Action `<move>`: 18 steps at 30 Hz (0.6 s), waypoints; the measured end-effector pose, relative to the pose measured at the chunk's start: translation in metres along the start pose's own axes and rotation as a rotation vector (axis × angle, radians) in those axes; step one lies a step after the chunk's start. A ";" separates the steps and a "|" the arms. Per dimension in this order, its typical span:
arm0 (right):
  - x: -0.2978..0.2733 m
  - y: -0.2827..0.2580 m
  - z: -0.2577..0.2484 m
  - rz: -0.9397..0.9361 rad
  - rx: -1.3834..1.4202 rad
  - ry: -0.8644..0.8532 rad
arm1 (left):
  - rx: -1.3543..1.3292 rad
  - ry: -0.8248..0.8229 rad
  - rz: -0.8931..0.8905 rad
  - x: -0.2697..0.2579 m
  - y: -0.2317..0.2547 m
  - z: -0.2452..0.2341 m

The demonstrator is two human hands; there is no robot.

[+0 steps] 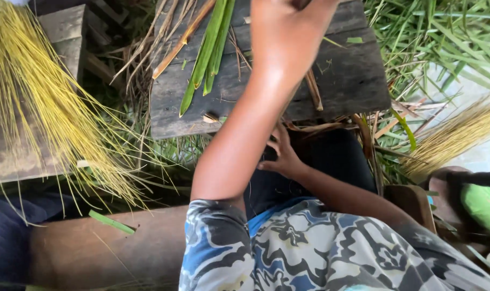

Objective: Stripping fibers from palm leaves using a knife to prepare material for weaving or broom making

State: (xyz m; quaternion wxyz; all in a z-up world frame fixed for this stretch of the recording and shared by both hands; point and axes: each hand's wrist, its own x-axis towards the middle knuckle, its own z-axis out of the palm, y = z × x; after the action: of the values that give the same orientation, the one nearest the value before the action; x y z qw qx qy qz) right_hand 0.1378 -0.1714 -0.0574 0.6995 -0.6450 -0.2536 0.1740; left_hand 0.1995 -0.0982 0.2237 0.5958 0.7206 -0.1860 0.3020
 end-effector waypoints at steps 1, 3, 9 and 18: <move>0.009 0.014 0.002 -0.063 -0.003 -0.050 | 0.001 -0.032 0.001 -0.001 0.000 -0.002; 0.015 0.029 0.011 -0.128 -0.002 -0.104 | 0.007 -0.062 0.003 0.000 0.000 -0.008; 0.001 -0.046 0.010 0.055 0.250 0.308 | 0.013 -0.179 0.035 0.010 -0.002 -0.021; 0.019 -0.085 -0.110 0.054 0.409 0.407 | -0.428 -0.317 -0.792 -0.144 -0.093 -0.007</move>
State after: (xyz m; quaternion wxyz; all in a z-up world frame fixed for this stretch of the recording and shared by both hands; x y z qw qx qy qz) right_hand 0.2093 -0.2590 0.0247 0.8467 -0.5187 -0.0503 0.1071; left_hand 0.1484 -0.0836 0.0600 0.7644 0.6343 -0.0436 -0.1071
